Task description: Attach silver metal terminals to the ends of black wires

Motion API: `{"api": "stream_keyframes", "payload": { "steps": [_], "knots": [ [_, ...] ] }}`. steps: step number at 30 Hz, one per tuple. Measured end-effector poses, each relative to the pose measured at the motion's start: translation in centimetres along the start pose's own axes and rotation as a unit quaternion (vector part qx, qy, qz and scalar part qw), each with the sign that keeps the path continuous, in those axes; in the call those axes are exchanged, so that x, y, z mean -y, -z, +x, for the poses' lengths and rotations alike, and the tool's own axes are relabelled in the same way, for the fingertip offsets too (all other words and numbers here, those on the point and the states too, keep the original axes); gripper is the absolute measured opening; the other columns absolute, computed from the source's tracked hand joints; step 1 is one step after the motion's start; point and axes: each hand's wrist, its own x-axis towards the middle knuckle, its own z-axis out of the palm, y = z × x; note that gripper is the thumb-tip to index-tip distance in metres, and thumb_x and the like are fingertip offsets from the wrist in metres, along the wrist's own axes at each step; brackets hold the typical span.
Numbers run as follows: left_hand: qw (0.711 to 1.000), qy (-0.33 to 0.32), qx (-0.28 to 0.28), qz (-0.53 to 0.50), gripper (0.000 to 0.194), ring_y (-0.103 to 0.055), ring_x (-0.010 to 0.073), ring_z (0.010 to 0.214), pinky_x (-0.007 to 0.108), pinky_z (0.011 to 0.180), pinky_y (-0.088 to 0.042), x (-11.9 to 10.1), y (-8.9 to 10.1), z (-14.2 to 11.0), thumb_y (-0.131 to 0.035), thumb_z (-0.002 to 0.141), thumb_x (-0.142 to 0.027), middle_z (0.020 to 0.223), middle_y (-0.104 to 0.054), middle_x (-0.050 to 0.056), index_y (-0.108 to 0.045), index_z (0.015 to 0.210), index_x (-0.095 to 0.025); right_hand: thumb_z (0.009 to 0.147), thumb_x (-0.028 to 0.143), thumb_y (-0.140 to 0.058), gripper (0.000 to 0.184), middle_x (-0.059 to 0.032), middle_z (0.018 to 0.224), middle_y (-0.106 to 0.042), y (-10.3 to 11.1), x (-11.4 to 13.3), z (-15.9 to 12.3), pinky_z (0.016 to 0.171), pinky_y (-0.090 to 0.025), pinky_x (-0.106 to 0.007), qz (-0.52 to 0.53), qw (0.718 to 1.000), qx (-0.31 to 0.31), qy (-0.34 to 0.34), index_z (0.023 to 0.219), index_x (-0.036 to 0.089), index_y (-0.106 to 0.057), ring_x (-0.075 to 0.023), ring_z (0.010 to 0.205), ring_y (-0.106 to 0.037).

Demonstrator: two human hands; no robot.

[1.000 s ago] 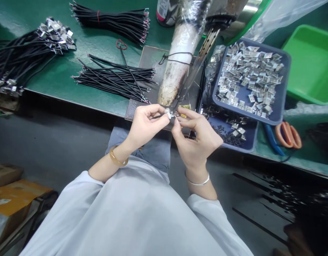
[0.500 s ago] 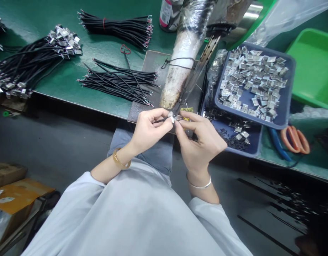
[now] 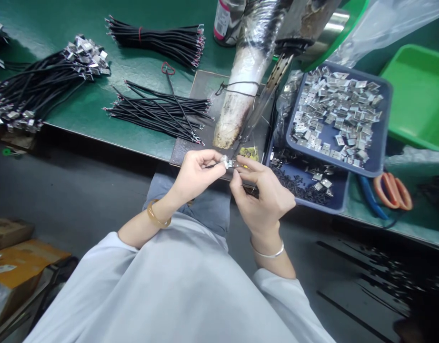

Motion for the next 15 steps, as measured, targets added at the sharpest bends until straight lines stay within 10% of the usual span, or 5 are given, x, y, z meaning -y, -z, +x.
{"api": "stream_keyframes", "payload": {
  "steps": [15],
  "knots": [
    [1.0,-0.008,-0.012,-0.026,0.032,-0.05,0.0071,0.057,0.019,0.057,-0.045,-0.34,-0.19,-0.09,-0.086,0.065,-0.038,0.061,-0.062,-0.001,-0.067,0.06,-0.013,0.088,0.012,-0.071,0.011,-0.0018,0.096,-0.079,-0.35,-0.03,0.4,0.079,-0.062,-0.027,0.062,0.995,-0.011,-0.071,0.084,0.021,-0.067,-0.0178,0.09,-0.078]
  ]
}}
